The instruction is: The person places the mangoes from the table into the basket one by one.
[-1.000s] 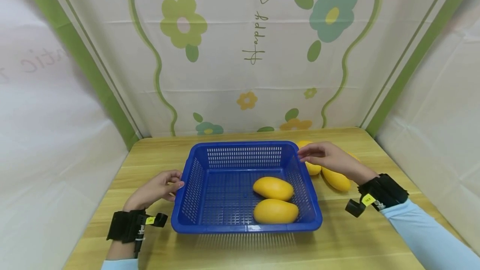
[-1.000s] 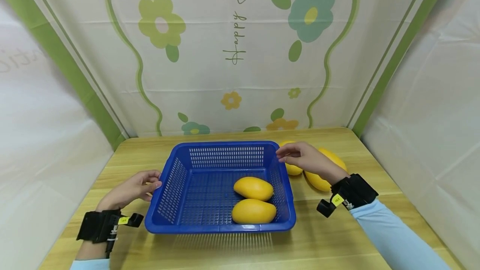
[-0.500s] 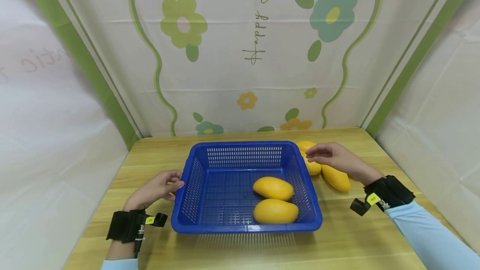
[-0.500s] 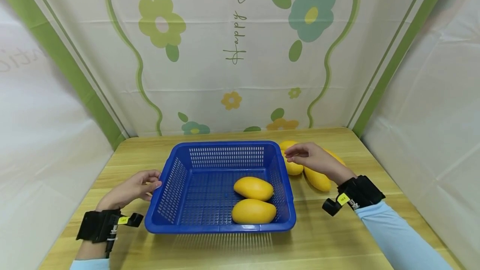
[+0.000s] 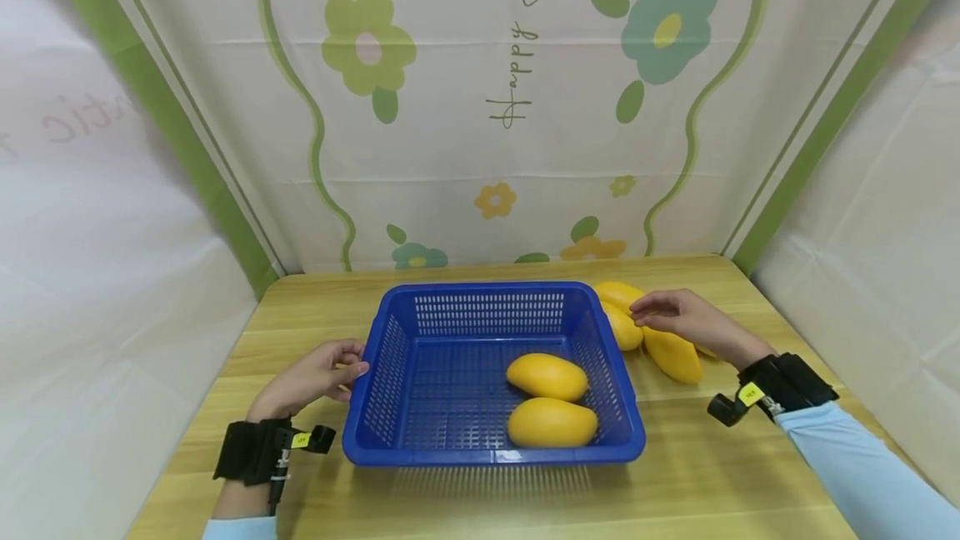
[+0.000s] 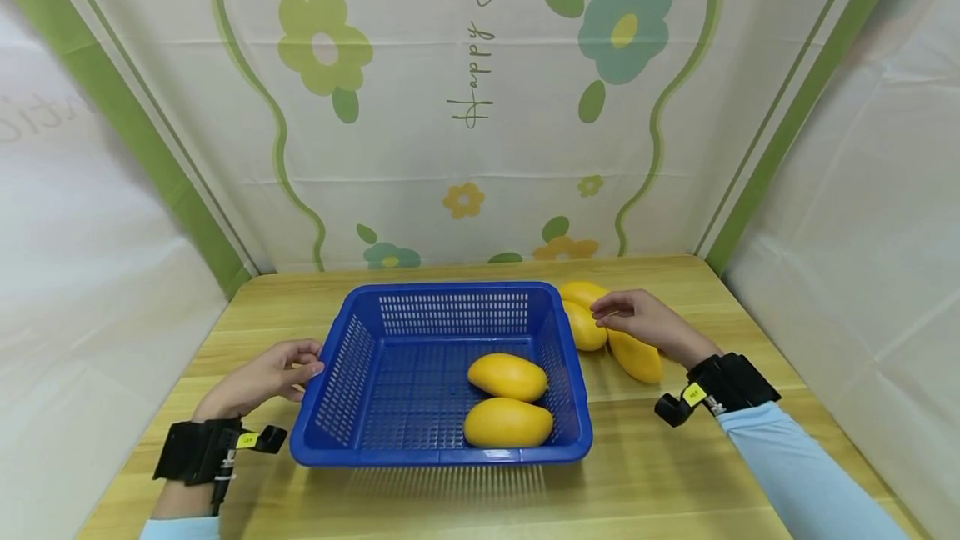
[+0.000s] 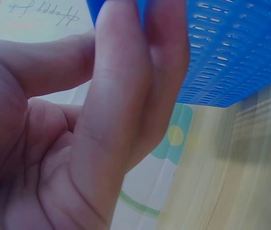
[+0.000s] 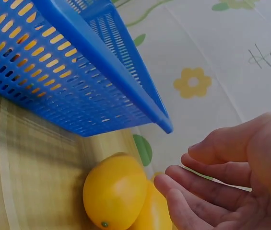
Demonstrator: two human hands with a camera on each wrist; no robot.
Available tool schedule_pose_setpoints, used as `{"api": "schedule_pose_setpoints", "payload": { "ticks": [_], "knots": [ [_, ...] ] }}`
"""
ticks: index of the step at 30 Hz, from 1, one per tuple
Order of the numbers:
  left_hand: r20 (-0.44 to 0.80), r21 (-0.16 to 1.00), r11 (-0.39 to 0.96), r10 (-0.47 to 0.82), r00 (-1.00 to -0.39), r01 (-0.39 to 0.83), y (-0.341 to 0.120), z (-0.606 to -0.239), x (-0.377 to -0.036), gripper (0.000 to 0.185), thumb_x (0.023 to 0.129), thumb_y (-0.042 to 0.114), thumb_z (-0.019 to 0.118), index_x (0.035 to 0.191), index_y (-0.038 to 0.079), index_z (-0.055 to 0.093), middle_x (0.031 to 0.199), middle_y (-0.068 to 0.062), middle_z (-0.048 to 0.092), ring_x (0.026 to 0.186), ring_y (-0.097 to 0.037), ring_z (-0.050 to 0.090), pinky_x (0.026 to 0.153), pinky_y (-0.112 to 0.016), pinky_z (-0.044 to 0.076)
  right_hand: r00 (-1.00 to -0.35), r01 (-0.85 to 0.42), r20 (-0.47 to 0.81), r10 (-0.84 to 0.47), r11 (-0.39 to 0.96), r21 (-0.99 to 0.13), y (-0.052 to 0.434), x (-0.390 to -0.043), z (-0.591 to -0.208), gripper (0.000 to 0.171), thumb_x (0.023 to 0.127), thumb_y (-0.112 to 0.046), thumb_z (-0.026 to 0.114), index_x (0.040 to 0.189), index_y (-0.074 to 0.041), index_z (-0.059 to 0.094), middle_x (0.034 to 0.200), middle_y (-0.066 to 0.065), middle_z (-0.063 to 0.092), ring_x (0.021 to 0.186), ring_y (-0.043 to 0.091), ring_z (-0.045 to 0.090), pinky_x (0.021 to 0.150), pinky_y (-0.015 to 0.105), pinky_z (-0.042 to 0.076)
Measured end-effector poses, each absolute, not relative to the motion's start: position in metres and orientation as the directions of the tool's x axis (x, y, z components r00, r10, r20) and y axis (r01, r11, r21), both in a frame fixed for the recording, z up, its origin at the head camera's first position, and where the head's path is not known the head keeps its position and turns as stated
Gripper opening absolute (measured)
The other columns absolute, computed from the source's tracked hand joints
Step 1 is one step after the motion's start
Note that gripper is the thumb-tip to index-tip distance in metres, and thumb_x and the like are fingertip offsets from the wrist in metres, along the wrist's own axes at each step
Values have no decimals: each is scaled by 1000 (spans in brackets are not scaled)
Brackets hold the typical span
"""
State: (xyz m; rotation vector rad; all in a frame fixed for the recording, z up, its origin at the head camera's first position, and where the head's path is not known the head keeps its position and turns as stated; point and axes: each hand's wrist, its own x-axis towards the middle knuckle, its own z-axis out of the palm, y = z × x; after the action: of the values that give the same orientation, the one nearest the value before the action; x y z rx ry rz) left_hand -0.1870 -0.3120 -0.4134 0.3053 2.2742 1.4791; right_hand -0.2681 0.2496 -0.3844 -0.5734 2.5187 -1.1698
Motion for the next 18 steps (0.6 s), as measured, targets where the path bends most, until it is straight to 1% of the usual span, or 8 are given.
{"api": "schedule_pose_setpoints", "payload": {
  "ticks": [5, 9, 14, 18],
  "knots": [
    [-216, 908, 417, 397, -892, -34, -312, -413, -187, 36, 104, 19, 53, 124, -10, 48, 105, -16, 59, 87, -23, 69, 74, -37, 62, -879, -214, -106, -465, 583, -784, 256, -270, -389, 40, 104, -16, 53, 135, 10, 51, 129, 28, 61, 115, 33, 64, 97, 31, 55],
    [-215, 908, 417, 400, -891, -32, -312, -413, -187, 36, 104, 20, 53, 124, -10, 48, 106, -17, 59, 87, -23, 69, 75, -37, 62, -887, -229, -89, -452, 601, -766, 260, -271, -393, 42, 104, -16, 54, 134, 12, 50, 128, 29, 61, 114, 35, 64, 95, 35, 56],
    [-214, 907, 420, 401, -891, -29, -312, -413, -187, 36, 104, 20, 54, 123, -10, 48, 106, -17, 60, 88, -23, 69, 75, -37, 62, -907, -241, -74, -414, 655, -716, 262, -271, -396, 40, 102, -15, 56, 133, 11, 52, 127, 30, 61, 115, 38, 63, 94, 43, 56],
    [-215, 906, 421, 401, -890, -29, -312, -413, -187, 36, 104, 20, 54, 124, -10, 49, 105, -16, 60, 87, -23, 69, 75, -37, 62, -913, -270, -50, -404, 694, -668, 263, -270, -397, 38, 101, -10, 55, 132, 12, 52, 129, 33, 59, 117, 45, 60, 95, 53, 54]
  ]
}}
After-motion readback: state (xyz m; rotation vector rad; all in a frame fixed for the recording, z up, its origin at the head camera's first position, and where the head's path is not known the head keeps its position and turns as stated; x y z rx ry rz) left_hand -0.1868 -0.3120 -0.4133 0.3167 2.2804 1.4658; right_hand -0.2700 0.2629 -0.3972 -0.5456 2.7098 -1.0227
